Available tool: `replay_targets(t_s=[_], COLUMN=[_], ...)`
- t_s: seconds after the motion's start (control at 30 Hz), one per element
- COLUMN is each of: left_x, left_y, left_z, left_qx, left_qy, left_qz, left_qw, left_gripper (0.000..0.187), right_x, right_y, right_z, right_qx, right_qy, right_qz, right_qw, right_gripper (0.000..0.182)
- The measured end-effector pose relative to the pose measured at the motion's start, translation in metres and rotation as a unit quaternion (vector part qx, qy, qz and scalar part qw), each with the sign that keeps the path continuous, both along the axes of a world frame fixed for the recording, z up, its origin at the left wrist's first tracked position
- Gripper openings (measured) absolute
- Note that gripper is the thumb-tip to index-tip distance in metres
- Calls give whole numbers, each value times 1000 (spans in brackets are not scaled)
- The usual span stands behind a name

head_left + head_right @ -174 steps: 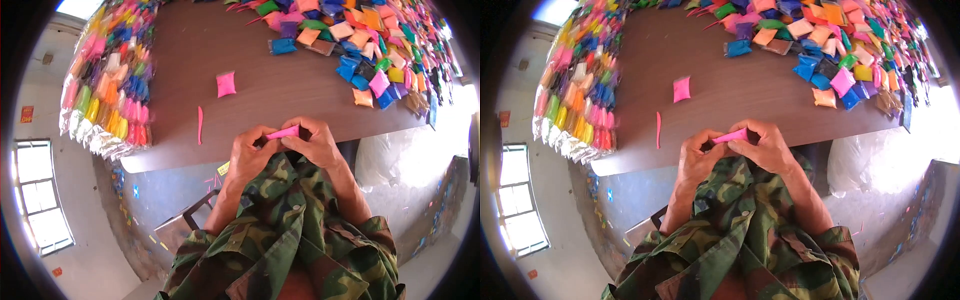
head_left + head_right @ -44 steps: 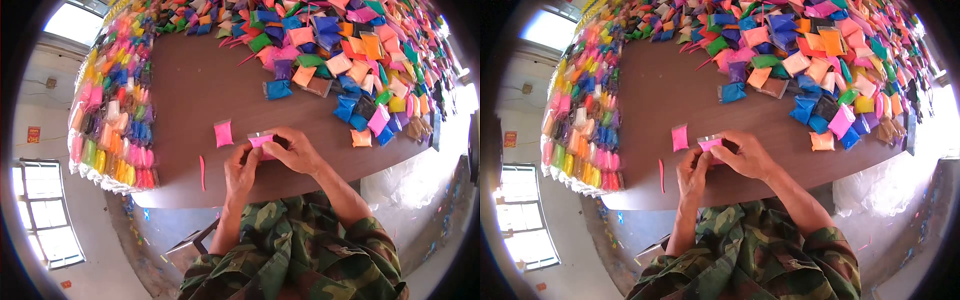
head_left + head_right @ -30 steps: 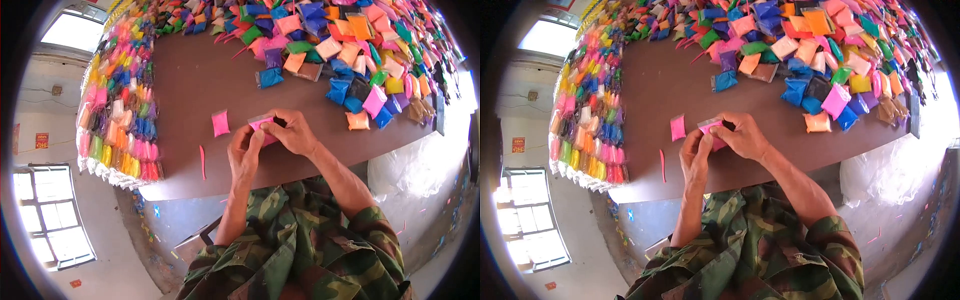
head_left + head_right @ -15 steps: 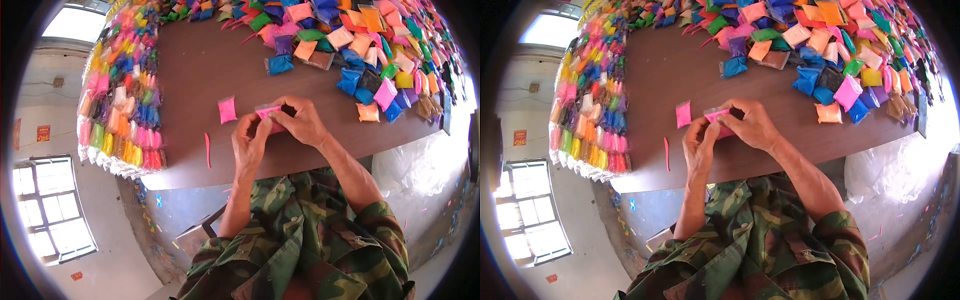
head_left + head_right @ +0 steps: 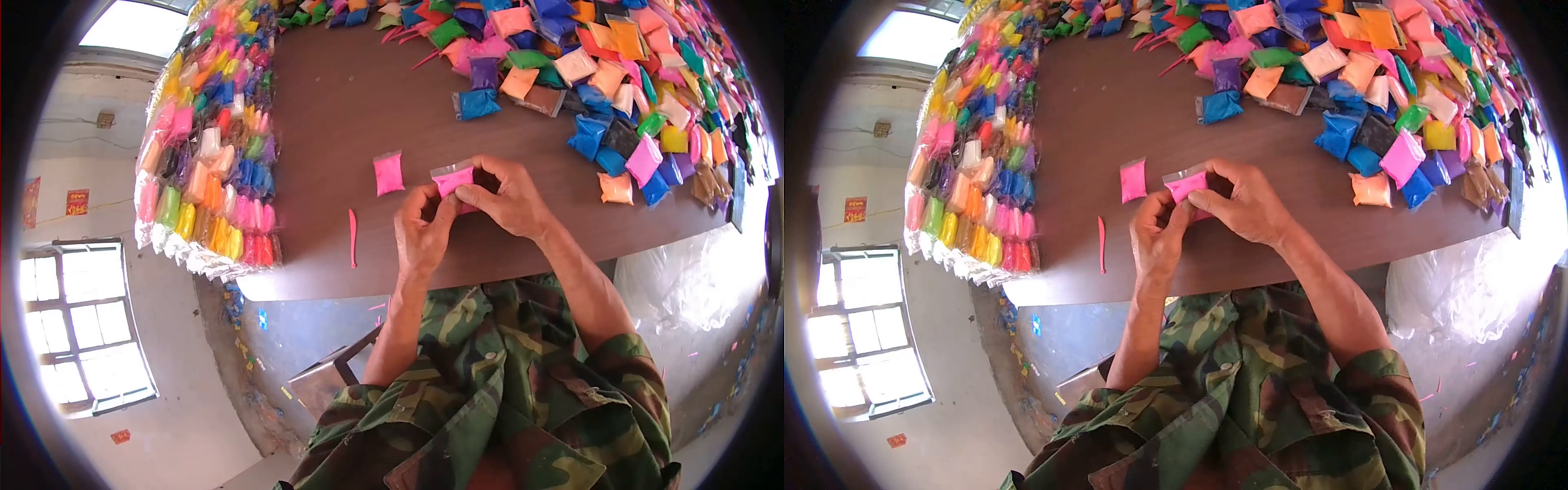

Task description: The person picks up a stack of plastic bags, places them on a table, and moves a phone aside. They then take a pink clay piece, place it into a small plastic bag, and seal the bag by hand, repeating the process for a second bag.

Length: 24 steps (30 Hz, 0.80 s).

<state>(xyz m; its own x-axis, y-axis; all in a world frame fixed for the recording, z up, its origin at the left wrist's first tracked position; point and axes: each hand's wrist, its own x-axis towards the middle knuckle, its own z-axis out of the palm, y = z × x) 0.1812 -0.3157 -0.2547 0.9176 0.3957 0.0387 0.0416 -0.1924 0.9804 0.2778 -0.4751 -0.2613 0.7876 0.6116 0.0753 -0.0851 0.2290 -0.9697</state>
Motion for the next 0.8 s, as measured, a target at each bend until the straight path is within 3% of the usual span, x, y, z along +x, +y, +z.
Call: replay_targets(t_s=[0.13, 0.33, 0.43, 0.63, 0.73, 0.8], left_x=[2, -2, -1, -1, -2, 0], left_y=[-14, -2, 1, -3, -5, -7], left_z=[19, 14, 9, 8, 14, 17], left_qx=[-114, 12, 8, -112, -118, -65], left_qy=[7, 61, 55, 35, 17, 33], left_qz=[9, -4, -10, -11, -8, 21], left_qw=[993, 998, 998, 993, 993, 997], left_gripper=[19, 22, 22, 28, 30, 27], right_x=[4, 3, 2, 4, 5, 3], right_y=[-3, 0, 0, -1, 0, 3], right_z=[5, 5, 0, -1, -7, -3], right_qx=[-5, -23, -26, -18, -33, -15], right_qy=[-5, -31, -34, 12, -6, -37], right_qz=[-13, -15, -9, -14, -23, -29], right_qw=[1000, 999, 999, 1000, 999, 999], right_gripper=[26, 28, 30, 28, 27, 28])
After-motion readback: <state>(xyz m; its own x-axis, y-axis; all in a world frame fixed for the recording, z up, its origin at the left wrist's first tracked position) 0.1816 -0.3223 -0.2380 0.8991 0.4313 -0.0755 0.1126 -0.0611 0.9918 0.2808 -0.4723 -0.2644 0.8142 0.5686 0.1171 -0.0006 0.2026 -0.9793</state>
